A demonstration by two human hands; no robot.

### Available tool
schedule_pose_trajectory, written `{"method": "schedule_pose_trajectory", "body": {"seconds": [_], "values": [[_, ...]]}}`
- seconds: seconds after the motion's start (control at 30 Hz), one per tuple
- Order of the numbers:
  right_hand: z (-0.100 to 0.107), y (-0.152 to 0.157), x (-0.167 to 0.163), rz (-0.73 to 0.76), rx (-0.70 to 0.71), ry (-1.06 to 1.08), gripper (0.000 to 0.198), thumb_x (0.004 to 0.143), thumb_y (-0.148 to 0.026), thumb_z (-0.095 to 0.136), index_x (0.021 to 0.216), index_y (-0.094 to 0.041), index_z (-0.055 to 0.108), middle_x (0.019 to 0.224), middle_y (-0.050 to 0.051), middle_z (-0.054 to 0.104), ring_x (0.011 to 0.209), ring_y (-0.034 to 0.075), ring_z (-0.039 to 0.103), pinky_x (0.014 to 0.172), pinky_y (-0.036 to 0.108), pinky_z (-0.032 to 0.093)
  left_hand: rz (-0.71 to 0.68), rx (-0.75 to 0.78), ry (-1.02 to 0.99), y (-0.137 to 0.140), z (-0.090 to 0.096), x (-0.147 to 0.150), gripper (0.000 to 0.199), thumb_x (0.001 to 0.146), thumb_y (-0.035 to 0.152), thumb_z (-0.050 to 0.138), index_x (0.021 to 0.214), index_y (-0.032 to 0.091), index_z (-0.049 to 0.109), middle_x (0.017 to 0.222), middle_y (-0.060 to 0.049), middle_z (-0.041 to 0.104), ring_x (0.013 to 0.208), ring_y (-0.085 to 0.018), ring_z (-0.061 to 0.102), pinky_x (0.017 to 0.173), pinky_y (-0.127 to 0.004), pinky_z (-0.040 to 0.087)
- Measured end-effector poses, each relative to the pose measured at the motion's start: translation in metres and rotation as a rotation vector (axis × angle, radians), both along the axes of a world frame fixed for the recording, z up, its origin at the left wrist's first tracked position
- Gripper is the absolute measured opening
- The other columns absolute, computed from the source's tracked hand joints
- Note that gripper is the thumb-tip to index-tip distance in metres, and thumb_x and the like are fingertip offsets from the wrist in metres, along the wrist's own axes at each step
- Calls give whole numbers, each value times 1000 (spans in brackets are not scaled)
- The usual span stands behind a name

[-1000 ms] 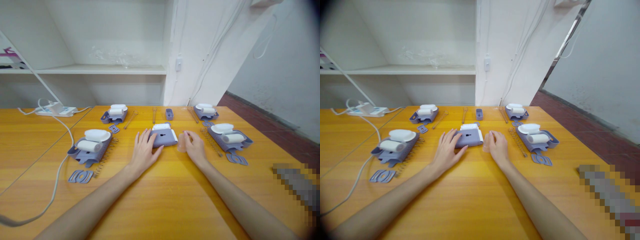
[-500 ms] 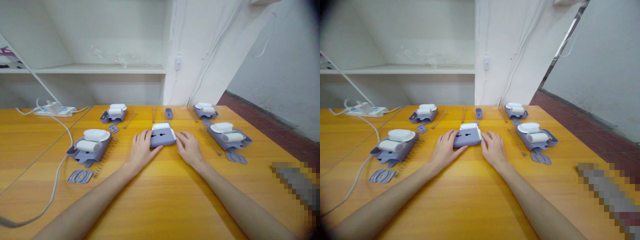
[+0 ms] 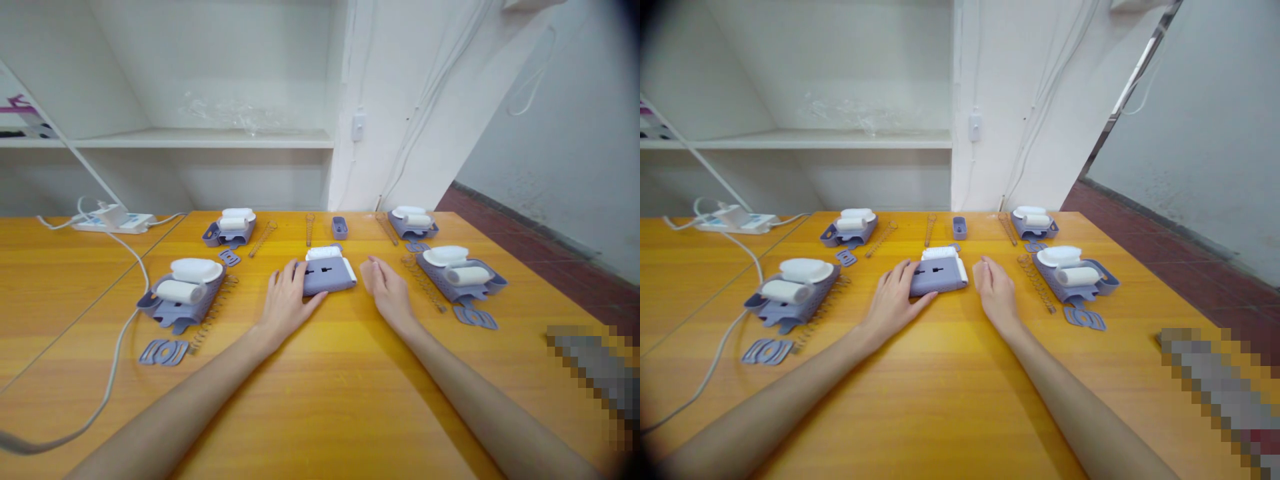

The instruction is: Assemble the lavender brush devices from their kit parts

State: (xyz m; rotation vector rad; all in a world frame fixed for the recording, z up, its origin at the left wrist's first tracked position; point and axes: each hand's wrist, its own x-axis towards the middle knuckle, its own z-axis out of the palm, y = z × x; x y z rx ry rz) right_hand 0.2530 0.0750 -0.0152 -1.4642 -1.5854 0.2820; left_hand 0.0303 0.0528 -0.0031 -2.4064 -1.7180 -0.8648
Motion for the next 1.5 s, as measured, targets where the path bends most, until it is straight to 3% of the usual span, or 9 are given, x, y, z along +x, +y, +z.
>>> {"method": "schedule_pose_trajectory", "body": {"seconds": [0.37,0.53,0.7,0.9,1.13,1.5], "values": [[-4,4,4,-105,-95,12,52,92,-44,26,118,-11,56,116,18,61,108,29,55,94,46,39,-3,5,0,0,1,1,57,80,51,50,126,19,38,125,-13,46,117,-28,43,97,-44,33],[1,-1,-3,29,-129,-97,48,91,-44,28,118,-17,57,120,13,60,113,27,53,99,47,35,3,0,9,-1,1,0,57,80,51,50,125,19,38,125,-13,45,115,-28,44,97,-44,33],[0,-4,-5,148,-140,-248,52,89,-45,36,129,-15,46,128,14,53,119,27,47,103,49,28,23,-14,1,-1,2,0,64,75,57,54,124,19,39,123,-12,46,111,-28,47,94,-43,36],[-5,-4,-3,188,-99,-362,63,81,-53,48,133,-18,40,131,13,50,120,29,44,104,51,25,70,-19,-20,1,1,0,69,74,56,57,128,19,35,122,-13,45,112,-28,46,92,-43,38],[-7,-4,-2,181,-103,-303,72,75,-57,54,136,-23,36,132,12,49,120,28,44,103,53,25,55,-25,-49,4,-3,-1,67,76,49,58,131,19,34,123,-13,44,108,-29,49,91,-44,39],[-4,-1,4,225,-153,-98,72,72,-46,63,135,-23,38,135,10,47,124,27,41,105,50,26,-70,-94,-194,8,-6,-6,69,75,44,62,134,24,32,136,-9,35,120,-26,43,101,-41,36]]}}
